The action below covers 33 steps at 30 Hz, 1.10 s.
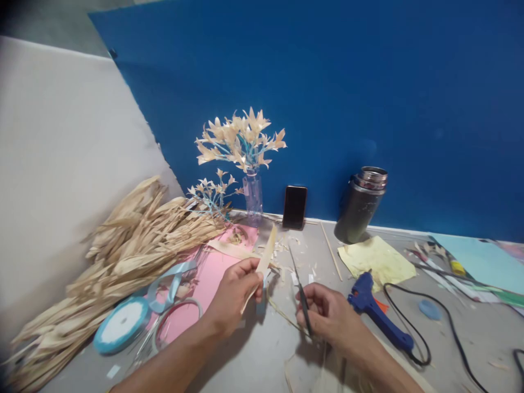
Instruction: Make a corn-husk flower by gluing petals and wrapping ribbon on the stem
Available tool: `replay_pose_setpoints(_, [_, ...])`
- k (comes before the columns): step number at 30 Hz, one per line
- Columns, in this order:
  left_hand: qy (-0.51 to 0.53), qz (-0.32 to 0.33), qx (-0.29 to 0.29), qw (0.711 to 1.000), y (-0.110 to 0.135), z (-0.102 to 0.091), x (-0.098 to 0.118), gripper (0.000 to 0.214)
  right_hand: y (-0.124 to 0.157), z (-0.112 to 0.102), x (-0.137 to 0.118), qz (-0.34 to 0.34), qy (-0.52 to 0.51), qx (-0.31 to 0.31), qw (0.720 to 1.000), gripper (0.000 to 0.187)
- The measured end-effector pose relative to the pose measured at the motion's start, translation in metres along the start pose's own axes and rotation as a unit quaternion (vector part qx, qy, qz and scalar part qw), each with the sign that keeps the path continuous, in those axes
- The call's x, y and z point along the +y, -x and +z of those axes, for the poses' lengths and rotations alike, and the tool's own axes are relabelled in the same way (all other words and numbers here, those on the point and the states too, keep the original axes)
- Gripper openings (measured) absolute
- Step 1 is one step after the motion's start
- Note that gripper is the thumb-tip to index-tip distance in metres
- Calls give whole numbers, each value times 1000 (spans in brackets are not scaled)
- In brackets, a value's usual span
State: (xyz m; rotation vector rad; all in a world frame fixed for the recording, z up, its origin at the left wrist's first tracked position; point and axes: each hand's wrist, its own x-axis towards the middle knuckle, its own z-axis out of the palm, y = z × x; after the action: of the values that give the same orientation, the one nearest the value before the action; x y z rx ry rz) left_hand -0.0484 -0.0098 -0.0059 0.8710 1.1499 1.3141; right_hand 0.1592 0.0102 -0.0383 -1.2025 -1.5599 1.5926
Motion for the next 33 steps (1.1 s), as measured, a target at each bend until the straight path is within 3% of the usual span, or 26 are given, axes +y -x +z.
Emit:
replay_pose_setpoints(5, [1,-30,-40,999,8,10,-8,15,2,13,1,0,9,7,1000,27])
replay_pose_setpoints(9, [-6,-38,-50,998,10,11,-12,16,4,15,-9,19,15,26,999,33])
replay_pose_setpoints(14, [-7,-40,-55,998,10,11,-10,15,7,16,-15,38,36,35,998,43])
replay_pose_setpoints(22, [6,-38,-53,998,12,13,-7,14,12,17,-15,7,40,-11,999,43])
replay_pose_setpoints(33, [9,-46,-58,997,14,14,-9,14,12,19,-17,10,51,8,999,38])
